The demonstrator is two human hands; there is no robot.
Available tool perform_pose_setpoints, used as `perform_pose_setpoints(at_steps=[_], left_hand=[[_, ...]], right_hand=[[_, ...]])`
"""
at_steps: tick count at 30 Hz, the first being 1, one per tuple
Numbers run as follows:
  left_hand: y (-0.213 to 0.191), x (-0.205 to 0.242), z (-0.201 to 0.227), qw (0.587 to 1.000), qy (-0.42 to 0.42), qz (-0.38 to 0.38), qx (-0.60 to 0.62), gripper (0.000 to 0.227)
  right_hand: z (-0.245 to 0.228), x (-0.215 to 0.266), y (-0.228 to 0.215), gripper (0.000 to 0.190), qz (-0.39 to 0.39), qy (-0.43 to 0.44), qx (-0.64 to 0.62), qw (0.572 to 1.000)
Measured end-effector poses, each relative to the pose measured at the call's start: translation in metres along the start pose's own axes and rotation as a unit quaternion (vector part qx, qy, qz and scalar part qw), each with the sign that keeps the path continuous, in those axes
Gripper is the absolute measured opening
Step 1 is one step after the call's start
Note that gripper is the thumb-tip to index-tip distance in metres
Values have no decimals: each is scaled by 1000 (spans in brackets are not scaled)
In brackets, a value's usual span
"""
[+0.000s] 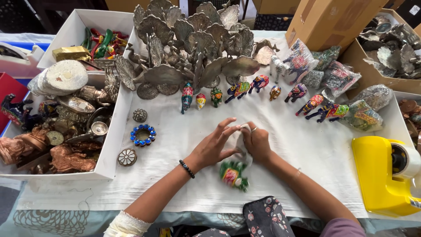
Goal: The person sits at a table covered with a white cloth and cleans a small, colorful elephant figurine using a white cloth. They wipe the figurine thoroughly, turning it over to clean all sides, while other decorative items like silver leaves and more figurines remain on the table.
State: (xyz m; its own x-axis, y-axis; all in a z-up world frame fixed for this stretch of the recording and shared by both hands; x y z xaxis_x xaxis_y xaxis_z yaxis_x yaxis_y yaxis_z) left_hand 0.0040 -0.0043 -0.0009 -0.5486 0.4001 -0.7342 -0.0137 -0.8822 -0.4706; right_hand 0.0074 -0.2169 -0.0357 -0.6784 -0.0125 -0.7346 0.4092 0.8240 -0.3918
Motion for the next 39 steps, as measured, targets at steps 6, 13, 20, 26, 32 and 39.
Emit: perform_pose_setpoints(at_steps=[6,13,20,26,32,39], left_hand=[[1,1,3,999,29,29,-7,78],[7,9,2,983,-95,-96,123,56],[-8,-14,38,915,38,-351,194,82],[12,11,-6,914,-120,-294,253,68],[6,1,-21,674,-495,-43,547,60],[26,25,-59,592,-540,44,597,60]], right_hand=[[-2,3,9,19,-16,-54,11,998],[77,-16,-2,48,162,295,-123,934],[73,-34,-13,51,223,460,-365,778],[88,-34,-24,61,266,472,-469,698],[75,-8,-24,70,257,262,-509,779],[-46,-21,-5,53,-171,-308,116,929]])
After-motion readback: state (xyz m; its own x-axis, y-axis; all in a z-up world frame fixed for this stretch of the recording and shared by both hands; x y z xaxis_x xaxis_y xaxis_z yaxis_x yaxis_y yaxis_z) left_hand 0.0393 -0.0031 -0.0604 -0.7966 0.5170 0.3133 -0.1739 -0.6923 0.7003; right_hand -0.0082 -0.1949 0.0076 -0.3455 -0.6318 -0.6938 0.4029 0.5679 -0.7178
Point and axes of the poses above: each hand's wrist, its own x-axis away from the middle knuckle, its own y-axis out of the palm, z = x × y, the point moved 1 cm from there along -x, towards the middle knuckle, and after that the axes turned 14 degrees about z, right-handed, at the moved point
